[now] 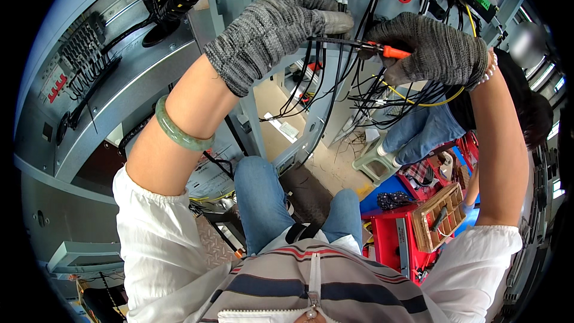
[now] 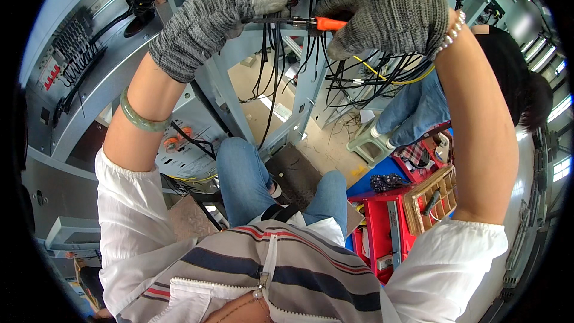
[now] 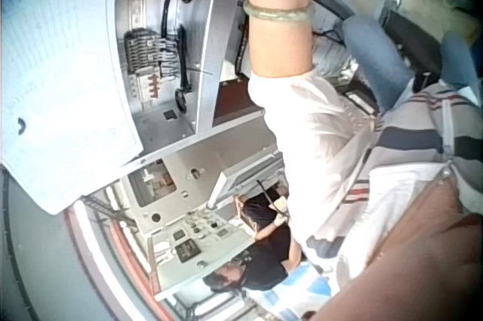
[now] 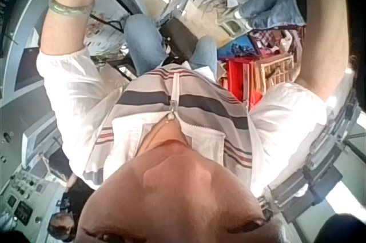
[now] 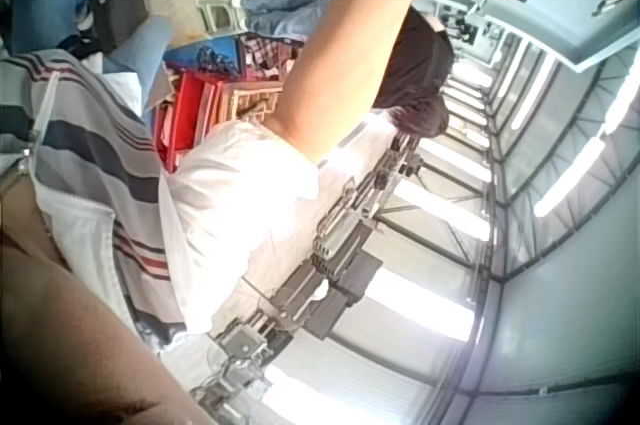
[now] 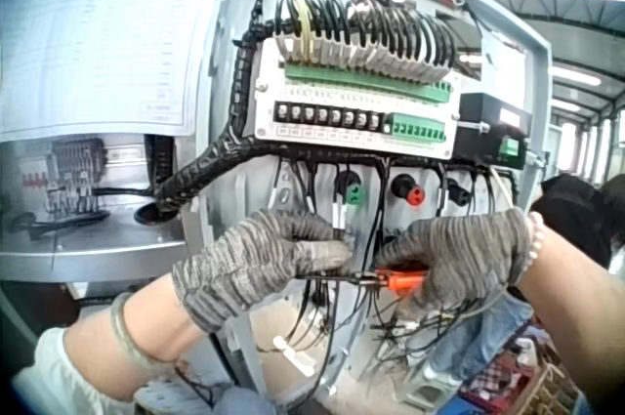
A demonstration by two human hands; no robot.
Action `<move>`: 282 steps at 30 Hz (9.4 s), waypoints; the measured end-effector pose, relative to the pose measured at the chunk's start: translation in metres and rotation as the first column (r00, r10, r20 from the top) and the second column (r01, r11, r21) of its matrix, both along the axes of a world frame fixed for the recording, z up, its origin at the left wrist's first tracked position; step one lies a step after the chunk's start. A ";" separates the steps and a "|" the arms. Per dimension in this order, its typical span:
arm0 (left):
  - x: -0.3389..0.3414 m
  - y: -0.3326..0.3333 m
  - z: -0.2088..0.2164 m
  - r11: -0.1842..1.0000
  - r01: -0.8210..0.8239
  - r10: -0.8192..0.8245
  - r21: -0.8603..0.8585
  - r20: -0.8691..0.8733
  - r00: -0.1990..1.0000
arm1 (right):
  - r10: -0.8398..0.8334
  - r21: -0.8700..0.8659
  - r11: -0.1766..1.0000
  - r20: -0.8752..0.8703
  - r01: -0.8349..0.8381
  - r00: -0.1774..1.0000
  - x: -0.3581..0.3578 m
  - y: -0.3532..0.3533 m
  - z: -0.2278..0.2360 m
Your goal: The person works inside an open electrical cabinet, using pliers to strip and cut wires and connecting them to terminal blocks. The person also reaches into a compartmentalized parts box to select small components.
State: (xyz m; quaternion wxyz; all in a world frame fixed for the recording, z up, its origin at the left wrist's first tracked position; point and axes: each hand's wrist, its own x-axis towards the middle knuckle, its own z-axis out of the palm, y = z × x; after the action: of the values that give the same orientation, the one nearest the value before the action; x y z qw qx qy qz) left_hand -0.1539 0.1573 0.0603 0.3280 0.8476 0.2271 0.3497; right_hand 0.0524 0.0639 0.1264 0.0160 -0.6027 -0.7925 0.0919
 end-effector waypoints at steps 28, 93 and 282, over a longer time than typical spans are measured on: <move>-0.034 -0.033 -0.016 0.995 -0.092 0.096 -0.035 0.140 0.985 | 0.122 0.016 0.993 -0.137 -0.121 0.983 0.048 -0.043 -0.020; -0.004 -0.042 0.010 0.917 -0.064 0.245 -0.394 0.429 0.869 | 0.080 0.074 0.997 -0.939 -0.030 0.334 -0.006 -0.050 -0.063; 0.016 -0.027 -0.050 0.977 -0.004 0.151 -0.214 0.680 0.718 | 0.204 0.347 0.934 -0.722 0.091 0.661 -0.064 0.008 -0.039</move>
State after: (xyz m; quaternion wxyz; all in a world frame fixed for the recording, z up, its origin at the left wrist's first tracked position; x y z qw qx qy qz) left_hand -0.1378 0.1303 0.0108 0.4561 0.6086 0.1571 0.6300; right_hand -0.0114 0.0718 0.0874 0.4450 -0.4728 -0.7370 0.1877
